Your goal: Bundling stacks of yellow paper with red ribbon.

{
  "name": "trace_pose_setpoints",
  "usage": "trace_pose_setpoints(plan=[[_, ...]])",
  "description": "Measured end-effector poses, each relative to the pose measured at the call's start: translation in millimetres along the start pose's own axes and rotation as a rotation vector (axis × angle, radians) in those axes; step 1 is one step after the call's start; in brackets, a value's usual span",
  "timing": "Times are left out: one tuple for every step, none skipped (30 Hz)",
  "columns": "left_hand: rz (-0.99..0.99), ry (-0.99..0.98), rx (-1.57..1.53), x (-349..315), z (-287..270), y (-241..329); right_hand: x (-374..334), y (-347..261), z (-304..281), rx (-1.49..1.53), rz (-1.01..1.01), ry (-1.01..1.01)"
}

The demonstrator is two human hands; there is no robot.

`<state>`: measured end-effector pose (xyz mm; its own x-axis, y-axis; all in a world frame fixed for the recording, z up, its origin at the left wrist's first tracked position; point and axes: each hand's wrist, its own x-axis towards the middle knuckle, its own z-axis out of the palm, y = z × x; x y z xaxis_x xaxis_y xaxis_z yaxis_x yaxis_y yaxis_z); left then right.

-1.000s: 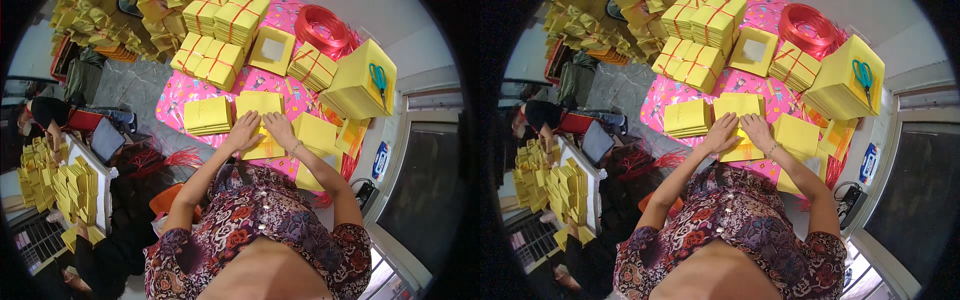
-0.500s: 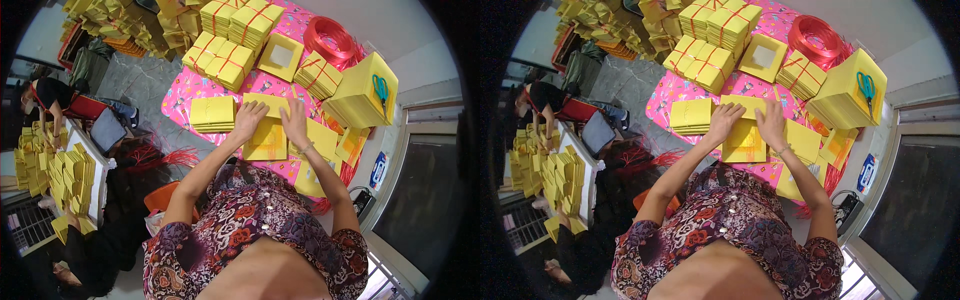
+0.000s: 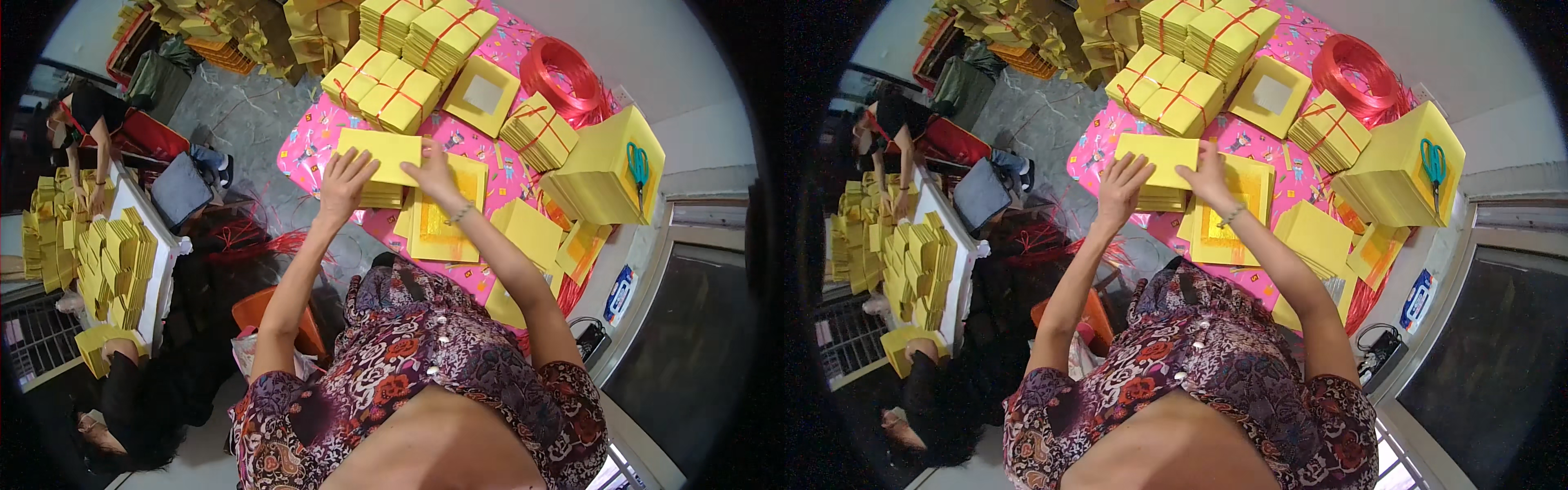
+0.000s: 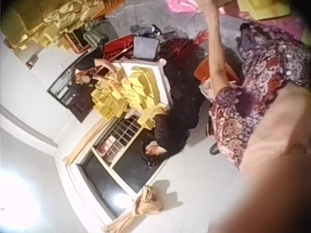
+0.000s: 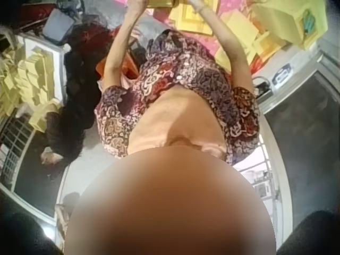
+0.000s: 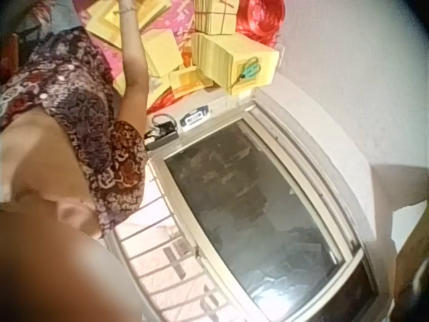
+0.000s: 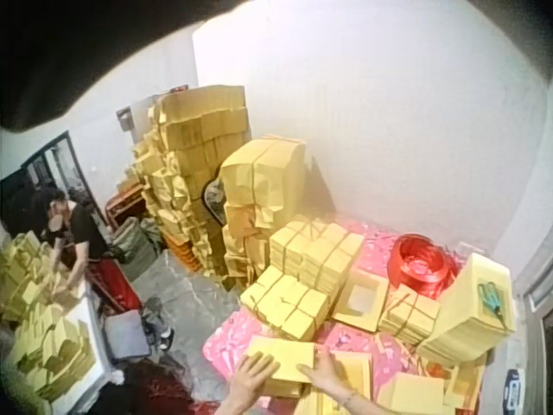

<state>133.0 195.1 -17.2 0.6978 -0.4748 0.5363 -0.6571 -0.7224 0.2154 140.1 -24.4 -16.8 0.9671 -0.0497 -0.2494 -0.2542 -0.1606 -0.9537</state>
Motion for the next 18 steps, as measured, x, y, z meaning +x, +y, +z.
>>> trace_pose_setpoints(plan=[[-0.03, -0.036, 0.0, -9.4, 0.7, -6.3, 1.6, 2.6, 9.8, -0.209, -0.076, 0.038], [-0.06, -0.072, 0.0, -18.3, 2.5, -11.5, 2.4, 5.4, 17.8, -0.21, -0.075, 0.036], [-0.088, -0.113, -0.004, -26.6, 4.0, -15.5, 2.7, 8.0, 25.9, -0.295, -0.093, 0.033], [-0.094, -0.113, -0.002, -34.0, 6.5, -19.1, 2.9, 10.6, 31.8, -0.379, -0.111, 0.03], [-0.108, -0.141, -0.016, -41.0, 9.2, -22.5, 1.5, 13.6, 35.7, -0.333, -0.127, 0.007], [-0.117, -0.171, -0.035, -43.1, 10.7, -22.8, 2.3, 20.9, 37.4, -0.336, -0.125, 0.008], [-0.118, -0.171, -0.039, -45.2, 12.4, -22.6, 2.9, 28.1, 39.7, -0.375, -0.178, 0.026], [-0.127, -0.194, -0.042, -47.1, 14.1, -22.3, 3.7, 35.2, 40.6, -0.415, -0.232, 0.045], [-0.143, -0.218, -0.042, -51.9, 15.5, -22.5, 1.6, 33.9, 42.2, -0.417, -0.229, 0.038], [-0.15, -0.22, -0.043, -56.0, 17.3, -22.8, -0.8, 32.7, 43.0, -0.473, -0.226, 0.026], [-0.154, -0.241, -0.058, -59.8, 19.3, -22.9, -3.3, 31.5, 44.0, -0.529, -0.223, 0.015], [-0.152, -0.262, -0.075, -61.5, 21.5, -22.8, -4.8, 33.6, 44.2, -0.531, -0.221, 0.015], [-0.153, -0.263, -0.078, -64.1, 23.0, -21.8, -6.3, 35.7, 44.5, -0.545, -0.226, 0.001], [-0.154, -0.286, -0.093, -67.7, 23.9, -19.8, -7.1, 37.6, 44.8, -0.56, -0.232, -0.013], [-0.151, -0.31, -0.108, -69.2, 24.4, -17.8, -6.7, 41.4, 44.9, -0.561, -0.228, -0.009], [-0.147, -0.311, -0.112, -69.9, 25.3, -16.4, -6.3, 45.1, 45.1, -0.602, -0.234, -0.013], [-0.155, -0.336, -0.109, -70.3, 26.2, -15.0, -5.7, 48.6, 45.1, -0.644, -0.24, -0.017], [-0.166, -0.362, -0.106, -72.5, 27.4, -12.9, -7.1, 46.2, 45.7, -0.645, -0.235, -0.015]])
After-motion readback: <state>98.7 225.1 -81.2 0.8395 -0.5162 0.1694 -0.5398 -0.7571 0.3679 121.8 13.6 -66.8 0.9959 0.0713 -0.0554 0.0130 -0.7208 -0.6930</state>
